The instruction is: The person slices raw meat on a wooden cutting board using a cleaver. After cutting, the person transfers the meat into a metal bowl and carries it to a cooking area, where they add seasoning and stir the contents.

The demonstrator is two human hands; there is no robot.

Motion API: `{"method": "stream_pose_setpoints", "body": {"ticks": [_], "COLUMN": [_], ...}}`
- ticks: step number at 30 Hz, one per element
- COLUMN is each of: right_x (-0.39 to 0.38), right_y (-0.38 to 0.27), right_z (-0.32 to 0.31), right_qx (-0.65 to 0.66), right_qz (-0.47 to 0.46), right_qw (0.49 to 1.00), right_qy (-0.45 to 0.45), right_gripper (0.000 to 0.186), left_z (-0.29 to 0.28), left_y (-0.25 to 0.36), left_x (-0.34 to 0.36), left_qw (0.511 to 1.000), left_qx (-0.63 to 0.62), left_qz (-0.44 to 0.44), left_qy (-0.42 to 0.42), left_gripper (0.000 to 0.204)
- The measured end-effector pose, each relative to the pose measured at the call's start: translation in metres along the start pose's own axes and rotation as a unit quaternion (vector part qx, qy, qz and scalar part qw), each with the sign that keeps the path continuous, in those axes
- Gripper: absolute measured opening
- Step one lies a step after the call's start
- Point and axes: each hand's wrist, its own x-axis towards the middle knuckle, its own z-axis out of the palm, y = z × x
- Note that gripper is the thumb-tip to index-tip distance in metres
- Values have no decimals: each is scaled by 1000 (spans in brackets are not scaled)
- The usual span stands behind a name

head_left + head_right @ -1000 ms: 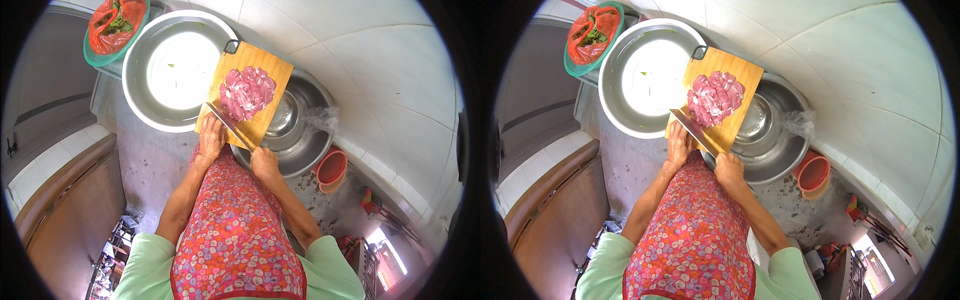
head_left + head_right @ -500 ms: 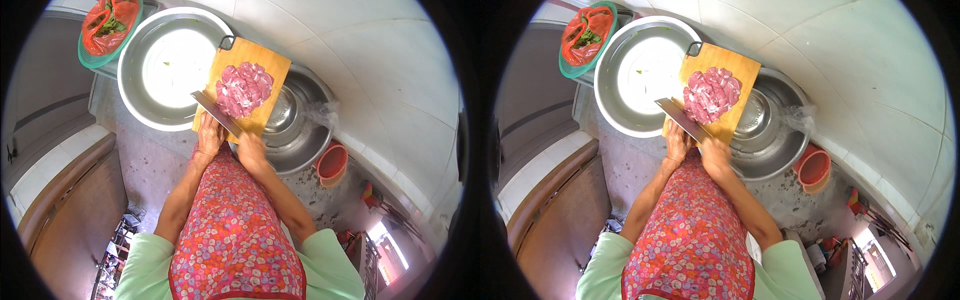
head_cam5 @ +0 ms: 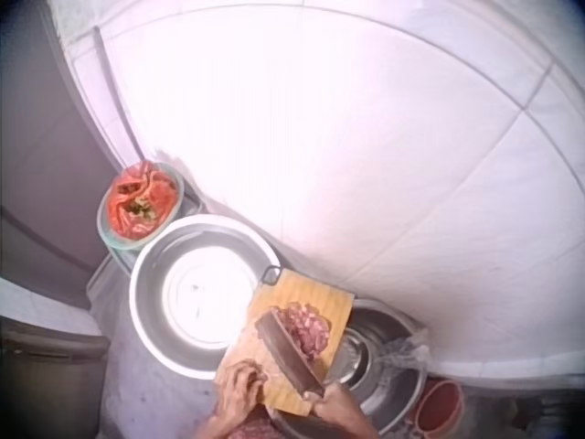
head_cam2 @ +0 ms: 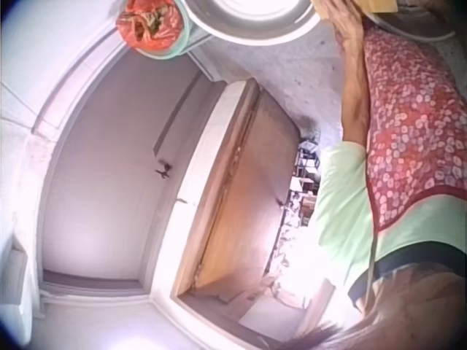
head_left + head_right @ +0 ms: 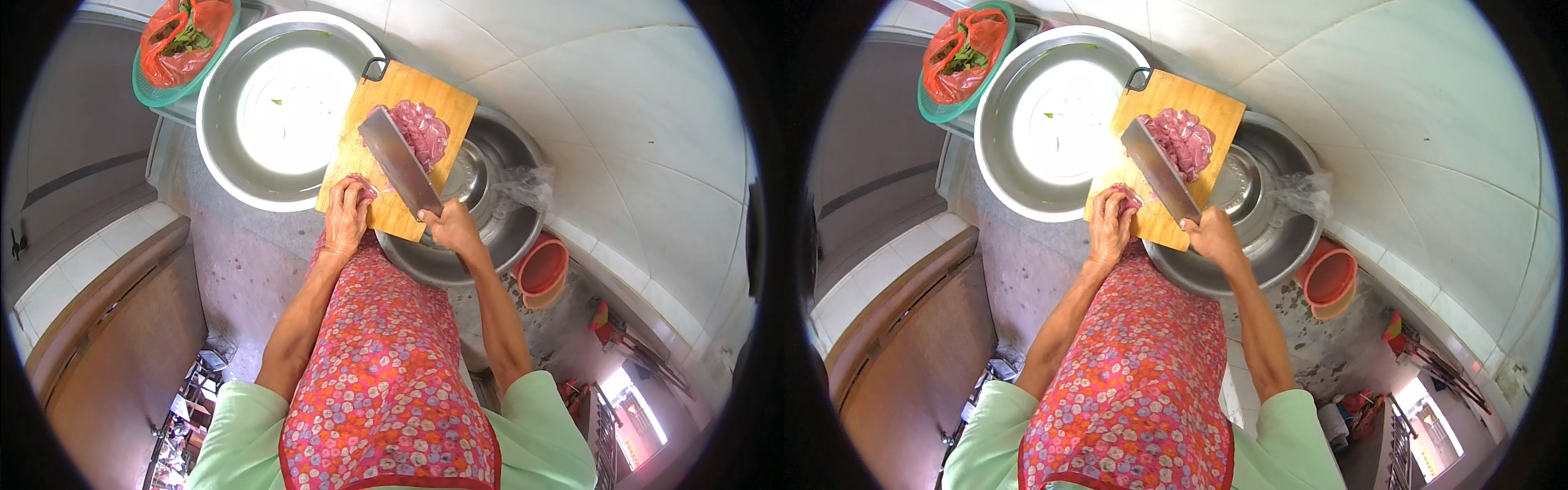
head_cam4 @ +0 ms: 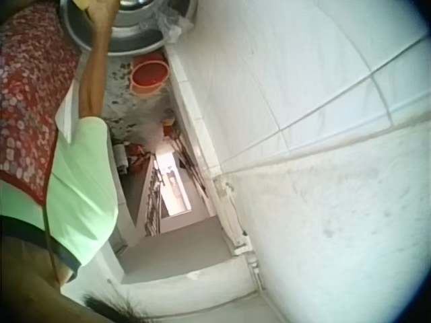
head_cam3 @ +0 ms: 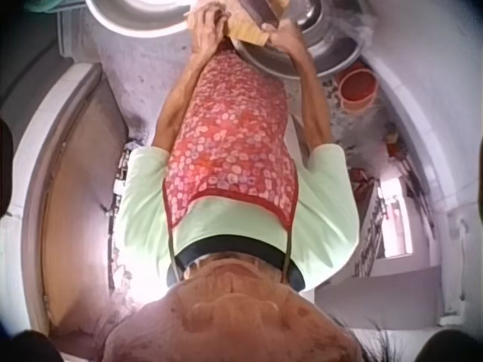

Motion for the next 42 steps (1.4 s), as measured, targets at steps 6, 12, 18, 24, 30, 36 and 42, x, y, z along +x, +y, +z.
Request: {"method": "stream_pose_setpoints", "body": {"ticks": [6, 12, 18, 24, 30, 36, 42], "right_x": [-53, -65, -55, -47, -70, -59, -61], "right_y": [-28, -20, -20, -42, -34, -23, -31], "right_z": [27, 40, 48, 34, 28, 45, 38], "right_qx": [-156, -173, -166, -165, -181, -153, -162], "right_qz": [-46, -71, -66, -25, -23, -67, -57], "right_qw": [984, 980, 981, 986, 983, 985, 984], "right_qy": [65, 71, 76, 4, 17, 47, 36], "right_gripper": [21, 18, 18, 20, 17, 17, 16], "left_z": [-2, -4, -6, -7, -7, -8, -9], "left_y": [-3, -2, -4, -7, -9, -8, -11], "left_x": [2, 2, 4, 2, 3, 5, 6], "left_qw": [999, 999, 997, 996, 996, 995, 996], "left_qx": [16, 23, 18, 8, 17, 8, 0], "left_qz": [31, 38, 62, 32, 33, 48, 46], "left_qy": [-32, -31, -50, -87, -85, -83, -83], "left_gripper": [24, 30, 33, 34, 36, 32, 31]}}
